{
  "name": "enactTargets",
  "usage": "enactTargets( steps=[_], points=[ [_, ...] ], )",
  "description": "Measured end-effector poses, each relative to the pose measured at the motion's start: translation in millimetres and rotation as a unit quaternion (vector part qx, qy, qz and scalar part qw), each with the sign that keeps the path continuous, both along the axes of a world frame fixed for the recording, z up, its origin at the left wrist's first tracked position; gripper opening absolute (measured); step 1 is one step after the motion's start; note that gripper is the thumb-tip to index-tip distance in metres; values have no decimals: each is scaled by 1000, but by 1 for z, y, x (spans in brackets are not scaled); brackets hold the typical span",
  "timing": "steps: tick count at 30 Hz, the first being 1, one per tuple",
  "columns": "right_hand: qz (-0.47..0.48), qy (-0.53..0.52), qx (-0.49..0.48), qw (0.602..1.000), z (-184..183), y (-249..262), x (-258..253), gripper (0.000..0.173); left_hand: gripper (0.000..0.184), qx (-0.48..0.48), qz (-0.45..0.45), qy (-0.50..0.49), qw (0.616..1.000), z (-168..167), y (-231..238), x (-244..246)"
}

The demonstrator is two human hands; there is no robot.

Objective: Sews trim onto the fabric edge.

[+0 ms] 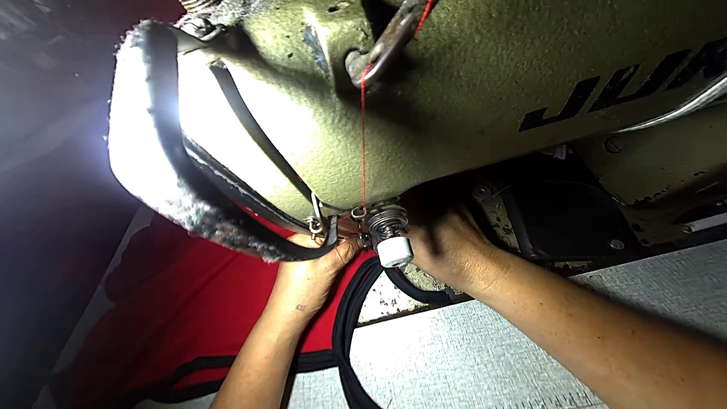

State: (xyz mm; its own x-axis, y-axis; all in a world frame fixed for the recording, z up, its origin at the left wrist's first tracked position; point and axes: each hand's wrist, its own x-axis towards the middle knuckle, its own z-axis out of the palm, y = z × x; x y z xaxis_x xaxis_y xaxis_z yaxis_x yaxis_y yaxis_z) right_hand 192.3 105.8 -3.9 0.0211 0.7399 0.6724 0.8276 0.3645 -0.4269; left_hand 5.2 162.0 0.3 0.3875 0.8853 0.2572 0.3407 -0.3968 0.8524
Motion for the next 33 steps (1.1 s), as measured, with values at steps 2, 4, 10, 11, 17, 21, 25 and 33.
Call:
enactTargets(
  steps=[2,4,10,11,17,21,25,33],
  points=[
    [13,-6,32,999,-5,1,-2,12,11,5,-3,3,1000,0,0,0],
    [21,1,38,999,-6,0,-3,9,10,6,-6,0,1000,-1,1,0],
    [6,-20,32,999,-9,2,-1,12,9,11,-4,22,1000,0,1,-1],
    [3,-24,31,999,-10,2,-1,12,9,11,-4,23,1000,1,1,-1],
    [0,-13,24,1000,-8,2,-2,15,9,9,6,32,999,1,0,0],
    [3,-4,9,1000,-7,1,-2,15,10,14,17,28,999,1,0,0],
    [6,-6,-3,1000,-6,0,-2,15,12,13,17,30,999,0,0,0],
    [-3,-15,11,1000,-8,2,-3,11,10,11,1,18,1000,1,1,0]
  ],
)
